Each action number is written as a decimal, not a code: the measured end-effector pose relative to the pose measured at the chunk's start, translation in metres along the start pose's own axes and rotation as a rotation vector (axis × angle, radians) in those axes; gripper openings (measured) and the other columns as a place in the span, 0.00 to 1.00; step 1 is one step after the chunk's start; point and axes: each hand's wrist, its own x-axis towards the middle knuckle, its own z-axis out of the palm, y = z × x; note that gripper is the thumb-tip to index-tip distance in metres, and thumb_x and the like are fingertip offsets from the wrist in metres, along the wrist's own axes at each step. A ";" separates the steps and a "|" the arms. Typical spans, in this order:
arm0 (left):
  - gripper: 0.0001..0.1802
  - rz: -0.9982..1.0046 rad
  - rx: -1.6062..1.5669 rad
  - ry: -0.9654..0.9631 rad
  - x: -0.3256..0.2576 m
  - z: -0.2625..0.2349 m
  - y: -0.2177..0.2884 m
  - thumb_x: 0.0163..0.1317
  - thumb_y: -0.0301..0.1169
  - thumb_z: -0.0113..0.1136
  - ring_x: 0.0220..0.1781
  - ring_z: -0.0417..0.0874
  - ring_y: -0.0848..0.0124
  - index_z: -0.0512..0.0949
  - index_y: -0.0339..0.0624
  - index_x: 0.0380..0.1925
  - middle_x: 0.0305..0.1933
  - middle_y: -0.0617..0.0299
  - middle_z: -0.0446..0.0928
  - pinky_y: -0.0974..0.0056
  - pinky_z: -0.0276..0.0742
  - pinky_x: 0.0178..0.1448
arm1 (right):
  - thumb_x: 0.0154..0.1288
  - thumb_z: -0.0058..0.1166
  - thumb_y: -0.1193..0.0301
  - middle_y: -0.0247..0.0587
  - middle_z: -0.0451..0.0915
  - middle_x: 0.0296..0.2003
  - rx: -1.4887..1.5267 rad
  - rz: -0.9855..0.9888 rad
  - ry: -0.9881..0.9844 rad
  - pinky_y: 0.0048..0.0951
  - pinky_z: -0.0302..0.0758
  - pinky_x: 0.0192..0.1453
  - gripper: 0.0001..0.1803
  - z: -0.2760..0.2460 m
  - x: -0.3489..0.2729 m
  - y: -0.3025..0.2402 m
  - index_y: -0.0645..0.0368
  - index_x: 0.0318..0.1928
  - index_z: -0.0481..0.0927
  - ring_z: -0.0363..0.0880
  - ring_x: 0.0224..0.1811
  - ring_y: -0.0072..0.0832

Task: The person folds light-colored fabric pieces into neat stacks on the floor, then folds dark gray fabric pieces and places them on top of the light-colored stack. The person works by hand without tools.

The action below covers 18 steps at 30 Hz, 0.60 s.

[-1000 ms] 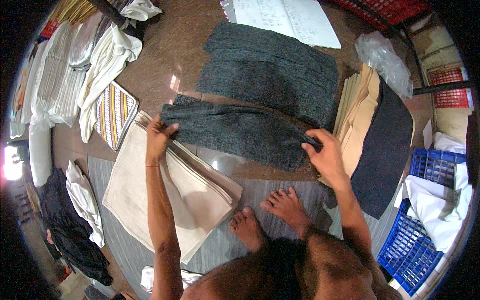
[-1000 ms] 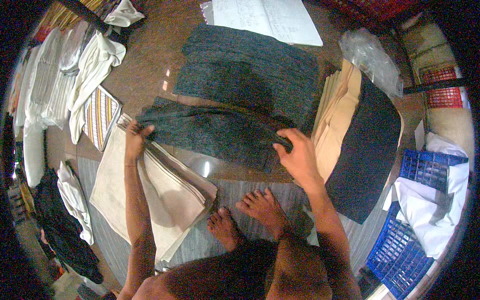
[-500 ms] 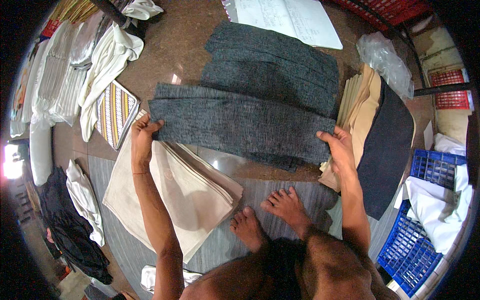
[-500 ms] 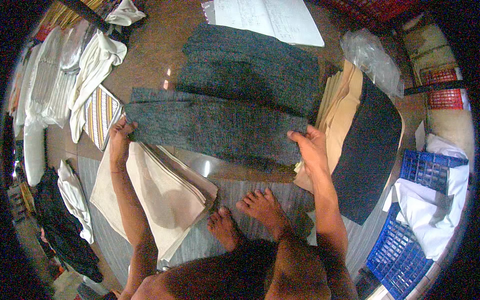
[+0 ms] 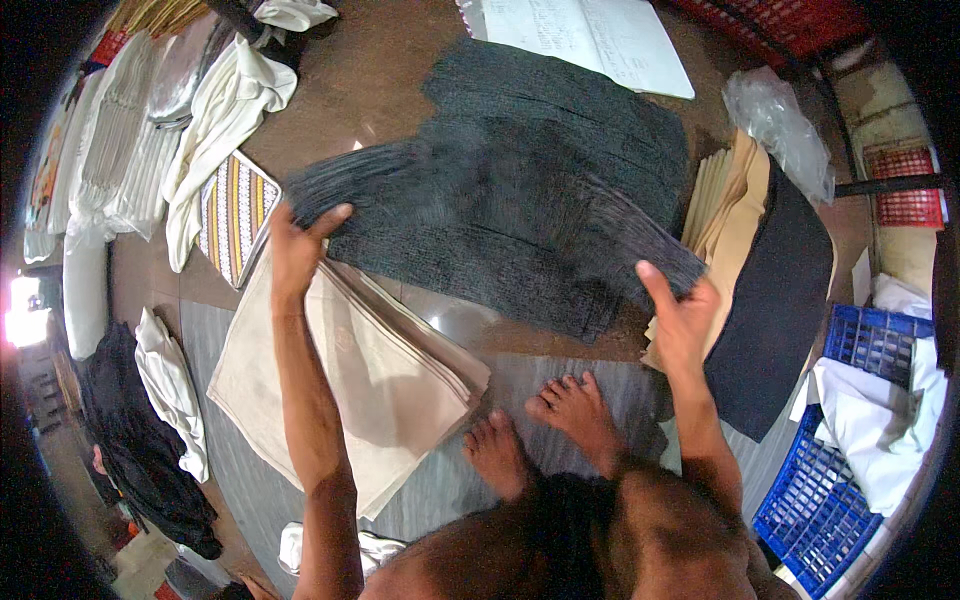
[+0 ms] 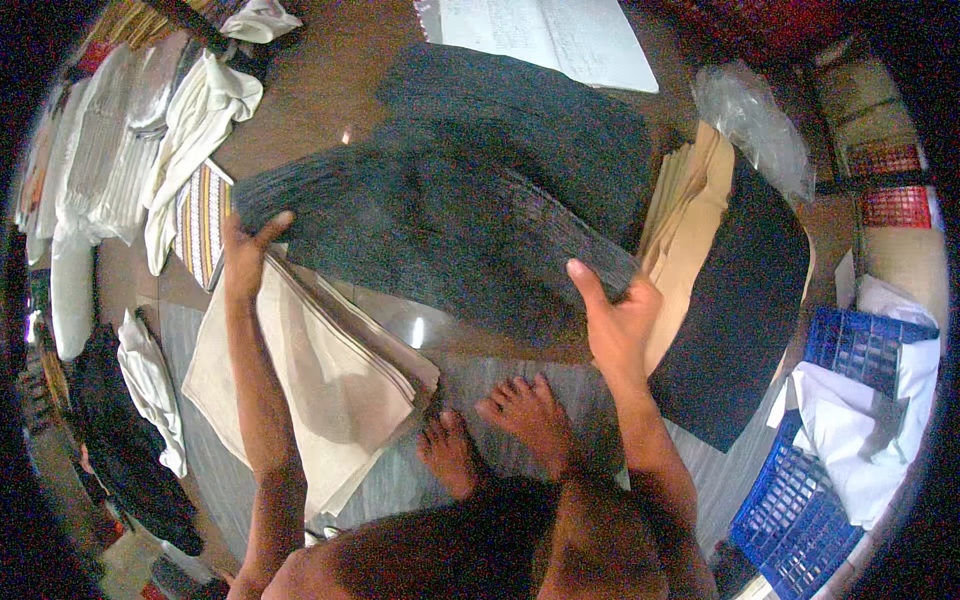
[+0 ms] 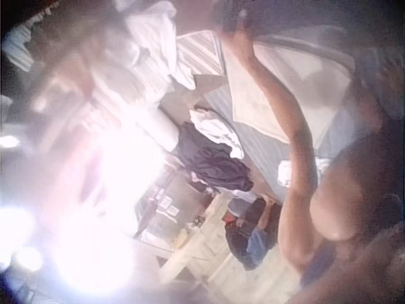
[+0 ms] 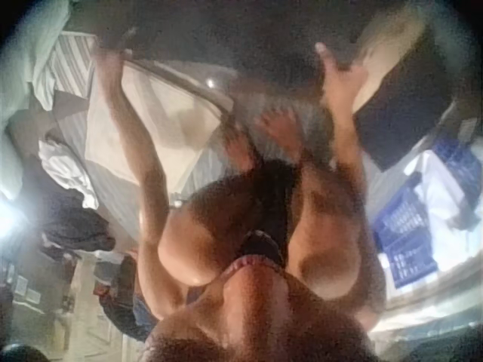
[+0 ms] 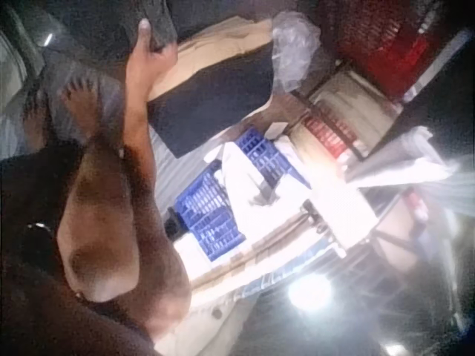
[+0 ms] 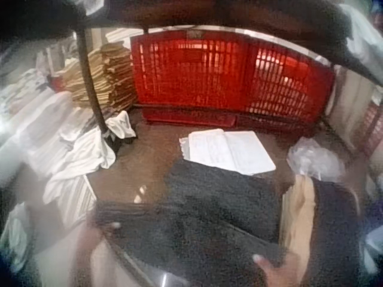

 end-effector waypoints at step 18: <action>0.08 0.042 0.057 0.019 -0.021 0.007 -0.045 0.57 0.27 0.67 0.34 0.79 0.77 0.83 0.33 0.34 0.33 0.64 0.84 0.69 0.74 0.42 | 0.60 0.63 0.75 0.32 0.81 0.34 -0.183 -0.053 0.017 0.21 0.72 0.44 0.08 0.006 -0.003 0.070 0.65 0.39 0.80 0.76 0.36 0.18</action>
